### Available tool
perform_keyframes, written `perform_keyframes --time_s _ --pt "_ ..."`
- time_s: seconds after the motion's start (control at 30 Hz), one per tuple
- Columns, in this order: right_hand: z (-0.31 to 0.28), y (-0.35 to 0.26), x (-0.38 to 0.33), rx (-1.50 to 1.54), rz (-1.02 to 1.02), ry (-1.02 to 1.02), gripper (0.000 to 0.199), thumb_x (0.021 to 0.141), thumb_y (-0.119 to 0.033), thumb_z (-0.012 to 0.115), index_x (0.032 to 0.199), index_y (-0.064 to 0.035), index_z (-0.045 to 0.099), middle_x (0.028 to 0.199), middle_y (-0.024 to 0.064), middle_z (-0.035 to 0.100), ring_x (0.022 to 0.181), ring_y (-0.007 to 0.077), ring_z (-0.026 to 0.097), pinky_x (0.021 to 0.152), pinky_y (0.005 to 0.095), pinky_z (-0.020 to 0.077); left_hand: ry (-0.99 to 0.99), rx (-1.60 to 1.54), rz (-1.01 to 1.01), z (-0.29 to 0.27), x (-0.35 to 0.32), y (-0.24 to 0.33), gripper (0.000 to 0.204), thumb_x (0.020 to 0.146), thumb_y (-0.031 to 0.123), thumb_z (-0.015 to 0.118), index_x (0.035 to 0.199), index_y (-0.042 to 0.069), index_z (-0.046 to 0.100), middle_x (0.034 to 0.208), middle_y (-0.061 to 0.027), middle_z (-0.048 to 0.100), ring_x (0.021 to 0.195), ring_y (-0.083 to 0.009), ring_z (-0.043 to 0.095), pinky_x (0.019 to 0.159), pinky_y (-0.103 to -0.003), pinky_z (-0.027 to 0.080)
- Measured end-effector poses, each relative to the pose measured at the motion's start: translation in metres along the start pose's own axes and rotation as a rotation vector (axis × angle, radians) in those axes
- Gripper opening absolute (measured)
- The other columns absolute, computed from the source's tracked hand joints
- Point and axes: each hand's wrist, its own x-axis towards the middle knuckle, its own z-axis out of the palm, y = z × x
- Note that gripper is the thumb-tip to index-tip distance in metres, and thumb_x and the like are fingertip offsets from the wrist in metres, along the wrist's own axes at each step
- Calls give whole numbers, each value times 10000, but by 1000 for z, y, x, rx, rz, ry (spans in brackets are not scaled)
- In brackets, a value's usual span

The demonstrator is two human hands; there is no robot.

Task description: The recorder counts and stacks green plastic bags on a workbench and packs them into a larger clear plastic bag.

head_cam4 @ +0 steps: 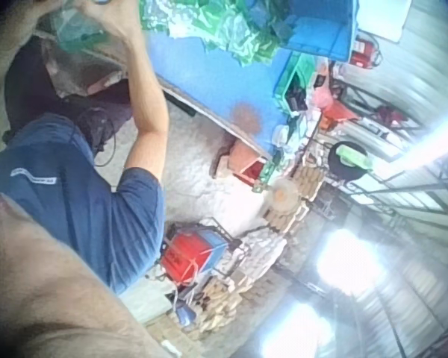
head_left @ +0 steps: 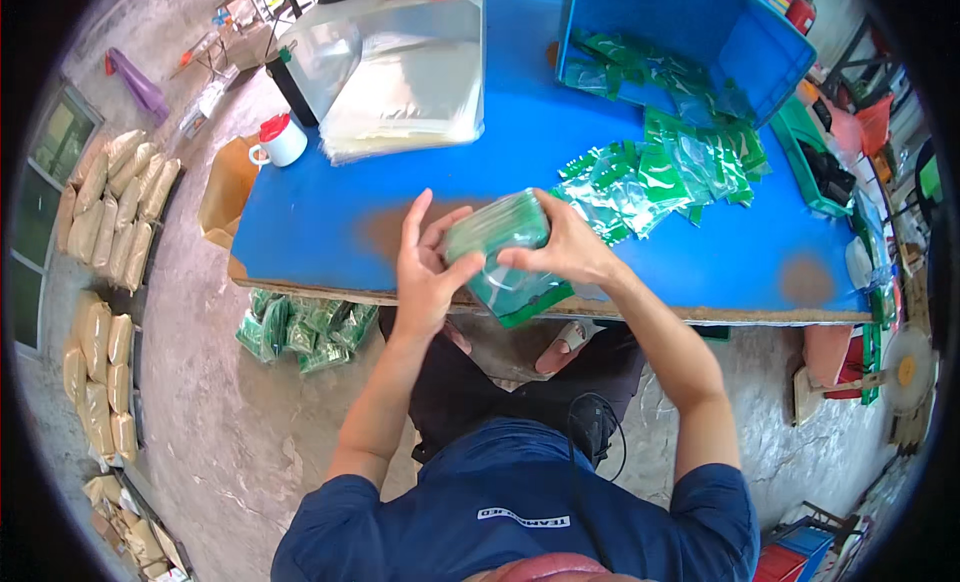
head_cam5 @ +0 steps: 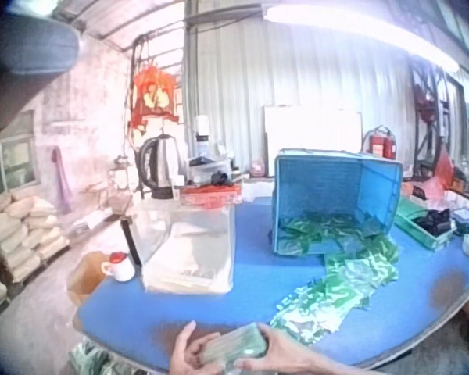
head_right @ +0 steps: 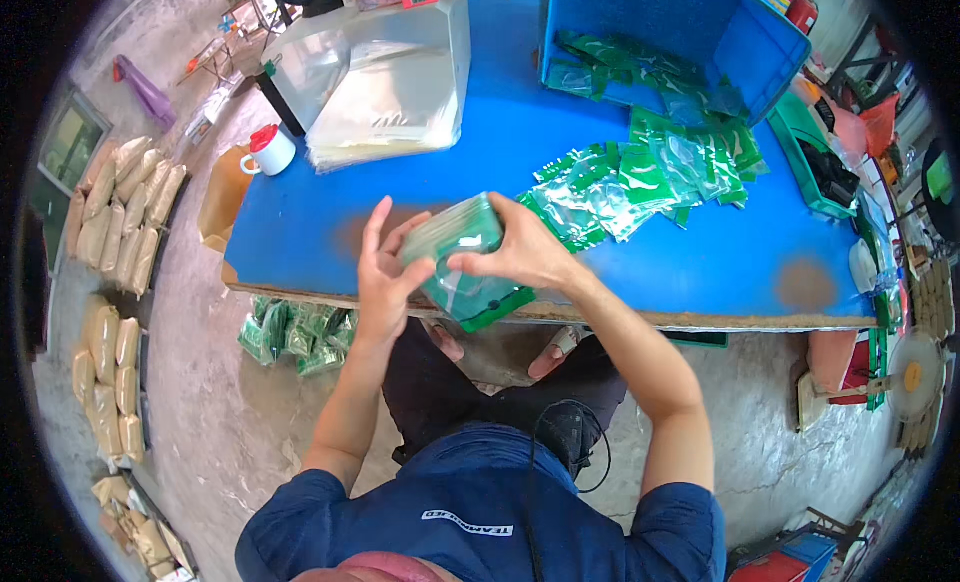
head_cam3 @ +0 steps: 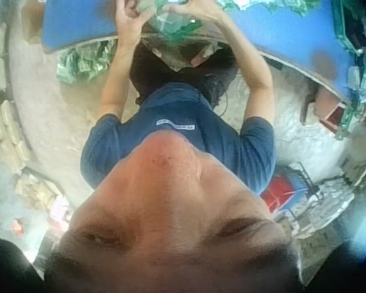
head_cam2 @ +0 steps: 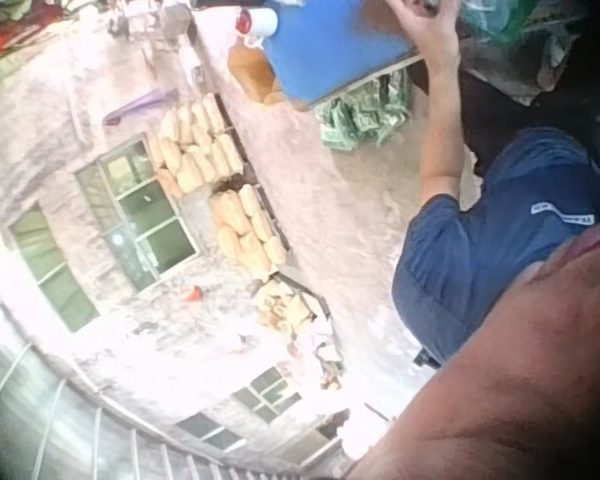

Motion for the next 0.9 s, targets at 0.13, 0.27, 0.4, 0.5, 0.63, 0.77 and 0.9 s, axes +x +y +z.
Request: perform_keyframes --time_s 0.13,0.27,0.4,0.5,0.63,0.77,0.9 --pt "26 4 -1 250 43 183 657 727 -313 838 1193 65 570 1060 100 656 951 156 614 867 313 507 253 -103 48 25 2 -28 569 1038 285 525 1503 55 292 1354 -150 461 1219 -198 480 1048 -332 391" --pt "37 11 -16 436 29 184 614 744 -218 845 1234 22 563 1134 113 655 1038 177 616 932 331 499 246 322 119 24 12 -32 543 1065 362 436 1476 25 319 1321 -146 470 1225 -191 462 1061 -326 363" --pt "46 35 -19 444 68 213 583 782 -206 827 1256 7 564 1146 104 658 1049 172 623 932 336 503 222 409 197 -2 17 -70 545 1063 372 432 1458 7 341 1324 -146 471 1203 -195 477 1046 -325 380" --pt "51 59 -35 800 363 380 694 828 -315 758 1377 -4 468 1223 145 621 1091 245 621 940 411 511 261 402 63 -29 61 -65 413 1045 288 505 1358 20 492 1209 -92 581 1109 -164 548 976 -308 427" --pt "43 121 -52 1141 442 352 657 852 -439 684 1341 -32 522 1243 149 638 1107 303 633 963 472 514 325 983 251 -146 202 -68 150 855 135 743 900 3 689 833 -101 705 726 -169 664 675 -316 524" --pt "51 115 -46 1113 429 429 633 850 -428 692 1315 -25 545 1210 140 655 1092 311 639 972 476 511 305 1435 369 -225 272 -60 345 727 343 839 874 61 703 860 -115 706 767 -260 694 728 -380 542" --pt "45 123 -43 1182 498 362 695 789 -442 746 1309 -28 544 1171 132 660 1039 301 651 939 470 530 387 1462 273 -230 282 -80 398 677 417 853 864 88 731 849 -100 720 782 -260 706 715 -377 543"
